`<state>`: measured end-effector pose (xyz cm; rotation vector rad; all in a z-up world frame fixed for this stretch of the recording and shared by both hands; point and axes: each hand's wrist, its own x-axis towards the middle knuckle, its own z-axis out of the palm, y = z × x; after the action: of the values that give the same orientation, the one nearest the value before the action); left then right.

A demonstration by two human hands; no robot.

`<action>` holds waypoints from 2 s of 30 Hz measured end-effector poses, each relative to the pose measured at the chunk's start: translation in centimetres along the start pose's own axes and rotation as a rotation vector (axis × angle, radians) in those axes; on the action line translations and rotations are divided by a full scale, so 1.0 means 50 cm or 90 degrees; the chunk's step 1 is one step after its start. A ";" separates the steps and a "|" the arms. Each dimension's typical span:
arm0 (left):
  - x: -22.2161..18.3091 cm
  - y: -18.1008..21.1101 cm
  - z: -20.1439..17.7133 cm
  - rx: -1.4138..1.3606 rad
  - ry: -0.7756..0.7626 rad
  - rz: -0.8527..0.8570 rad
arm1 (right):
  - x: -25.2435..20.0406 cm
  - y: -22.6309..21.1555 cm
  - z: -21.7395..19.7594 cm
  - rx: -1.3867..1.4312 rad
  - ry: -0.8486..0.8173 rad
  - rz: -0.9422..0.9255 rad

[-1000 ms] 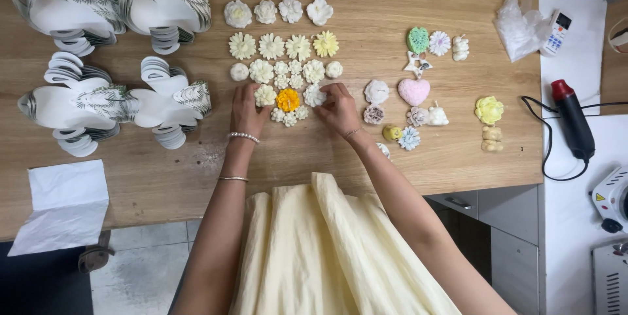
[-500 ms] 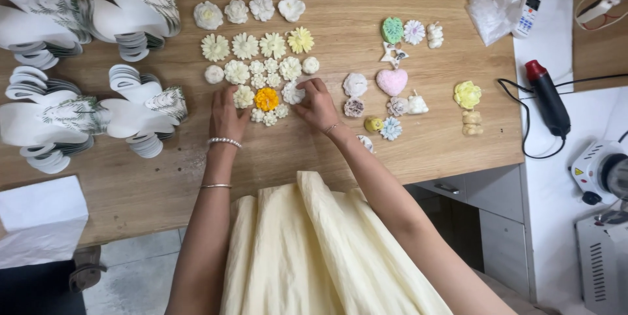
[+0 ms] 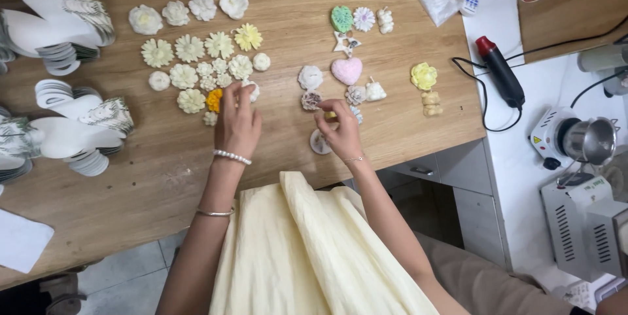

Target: Arranging and cleaning decorative flower-shaped wax pieces on a wooden workbench.

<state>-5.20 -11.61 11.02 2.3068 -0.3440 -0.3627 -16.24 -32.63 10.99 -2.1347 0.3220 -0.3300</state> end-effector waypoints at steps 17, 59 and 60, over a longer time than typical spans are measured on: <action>0.089 0.042 0.302 0.235 -0.131 0.169 | -0.073 0.299 -0.116 -0.185 -0.010 0.222; 0.003 -0.304 -0.116 -0.014 0.252 -0.098 | 0.141 0.046 0.120 -0.223 -0.122 -0.030; 0.007 -0.310 -0.116 -0.011 0.244 -0.103 | 0.146 0.040 0.142 -0.239 -0.144 0.007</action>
<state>-0.71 2.46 3.59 2.3295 0.0357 0.0027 -7.15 -30.83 6.31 -2.5084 0.2801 -0.0183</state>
